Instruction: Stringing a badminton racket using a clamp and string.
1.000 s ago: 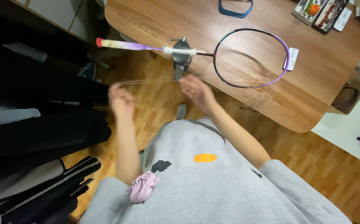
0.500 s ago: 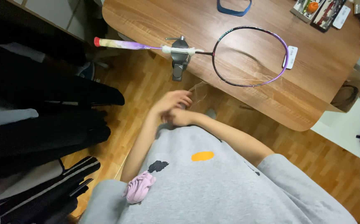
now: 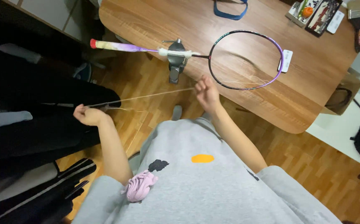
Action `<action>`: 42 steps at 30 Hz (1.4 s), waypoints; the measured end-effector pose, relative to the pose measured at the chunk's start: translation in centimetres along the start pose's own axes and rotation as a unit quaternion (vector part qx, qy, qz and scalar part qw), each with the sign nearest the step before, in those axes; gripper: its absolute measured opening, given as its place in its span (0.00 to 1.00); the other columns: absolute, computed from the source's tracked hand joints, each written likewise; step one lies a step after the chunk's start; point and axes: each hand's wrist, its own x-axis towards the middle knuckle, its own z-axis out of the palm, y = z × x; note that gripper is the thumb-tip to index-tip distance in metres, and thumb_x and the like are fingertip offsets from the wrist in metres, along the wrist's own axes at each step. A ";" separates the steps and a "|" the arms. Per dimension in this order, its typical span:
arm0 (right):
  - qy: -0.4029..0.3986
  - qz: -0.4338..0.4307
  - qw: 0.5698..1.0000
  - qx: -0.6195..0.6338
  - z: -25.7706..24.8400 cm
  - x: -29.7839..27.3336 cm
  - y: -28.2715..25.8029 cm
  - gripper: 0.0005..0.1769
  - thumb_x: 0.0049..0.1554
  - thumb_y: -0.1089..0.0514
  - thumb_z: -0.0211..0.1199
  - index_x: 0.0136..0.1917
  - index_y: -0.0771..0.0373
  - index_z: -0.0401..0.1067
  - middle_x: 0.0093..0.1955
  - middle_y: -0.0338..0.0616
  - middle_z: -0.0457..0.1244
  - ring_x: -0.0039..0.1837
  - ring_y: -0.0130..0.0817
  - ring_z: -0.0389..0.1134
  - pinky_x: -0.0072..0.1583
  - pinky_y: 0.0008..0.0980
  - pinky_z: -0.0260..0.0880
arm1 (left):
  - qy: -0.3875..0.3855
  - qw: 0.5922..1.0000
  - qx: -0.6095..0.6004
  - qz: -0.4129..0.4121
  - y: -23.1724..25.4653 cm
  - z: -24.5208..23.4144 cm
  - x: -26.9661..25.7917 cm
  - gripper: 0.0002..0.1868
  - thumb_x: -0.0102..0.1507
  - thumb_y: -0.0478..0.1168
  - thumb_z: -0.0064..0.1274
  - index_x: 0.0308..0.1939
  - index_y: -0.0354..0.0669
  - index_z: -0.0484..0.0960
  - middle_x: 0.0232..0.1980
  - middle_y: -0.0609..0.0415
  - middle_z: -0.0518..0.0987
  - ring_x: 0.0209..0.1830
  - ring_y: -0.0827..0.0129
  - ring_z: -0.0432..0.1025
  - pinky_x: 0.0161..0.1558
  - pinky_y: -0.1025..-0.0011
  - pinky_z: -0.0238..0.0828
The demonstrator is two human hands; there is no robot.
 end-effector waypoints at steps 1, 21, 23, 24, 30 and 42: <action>0.001 -0.001 1.000 0.001 1.9 -0.4 0.6 0.11 0.60 0.67 0.46 0.56 0.66 0.64 0.48 0.45 0.61 0.50 0.38 0.62 0.52 0.36 0.62 | -0.001 1.000 0.001 -0.001 -0.5 0.3 -1.1 0.14 0.64 0.42 0.41 0.31 0.36 0.77 0.29 0.49 0.78 0.32 0.59 0.75 0.37 0.61 0.77; 0.133 0.054 0.969 -0.201 10.0 -1.5 -0.9 0.20 0.65 0.49 0.53 0.67 0.56 0.65 0.65 0.43 0.66 0.65 0.32 0.68 0.61 0.34 0.71 | -0.061 0.953 0.258 -0.146 0.3 7.0 -4.8 0.18 0.67 0.35 0.42 0.51 0.40 0.87 0.33 0.61 0.76 0.25 0.79 0.62 0.25 0.80 0.56; 0.114 0.047 0.988 -0.089 6.2 -1.5 -1.0 0.14 0.63 0.54 0.50 0.60 0.57 0.64 0.59 0.43 0.64 0.59 0.34 0.66 0.56 0.33 0.67 | -0.027 0.954 0.287 -0.079 -0.8 1.5 -1.0 0.17 0.66 0.35 0.42 0.50 0.39 0.87 0.36 0.58 0.78 0.29 0.76 0.66 0.31 0.78 0.62; 0.093 0.039 0.995 0.024 4.4 -1.4 -1.0 0.09 0.61 0.58 0.48 0.54 0.58 0.64 0.54 0.43 0.61 0.54 0.36 0.63 0.52 0.33 0.64 | 0.007 0.949 0.314 -0.009 -1.3 -1.1 0.9 0.17 0.65 0.35 0.43 0.49 0.38 0.87 0.38 0.56 0.80 0.34 0.74 0.69 0.37 0.75 0.67; -0.217 0.094 0.808 -0.540 6.0 -2.8 3.8 0.16 0.46 0.68 0.53 0.48 0.65 0.71 0.51 0.45 0.62 0.57 0.42 0.65 0.62 0.41 0.68 | -0.313 0.640 0.694 -0.102 -2.0 15.5 -15.7 0.15 0.65 0.40 0.48 0.52 0.40 0.84 0.58 0.47 0.81 0.50 0.60 0.78 0.49 0.65 0.76; 0.111 0.106 0.932 -0.328 6.9 -0.3 1.8 0.22 0.64 0.50 0.52 0.69 0.55 0.62 0.62 0.45 0.66 0.61 0.39 0.69 0.57 0.40 0.72 | -0.264 0.901 0.220 -0.265 -3.6 15.9 -12.6 0.08 0.66 0.33 0.45 0.44 0.49 0.77 0.36 0.63 0.73 0.25 0.82 0.62 0.26 0.81 0.59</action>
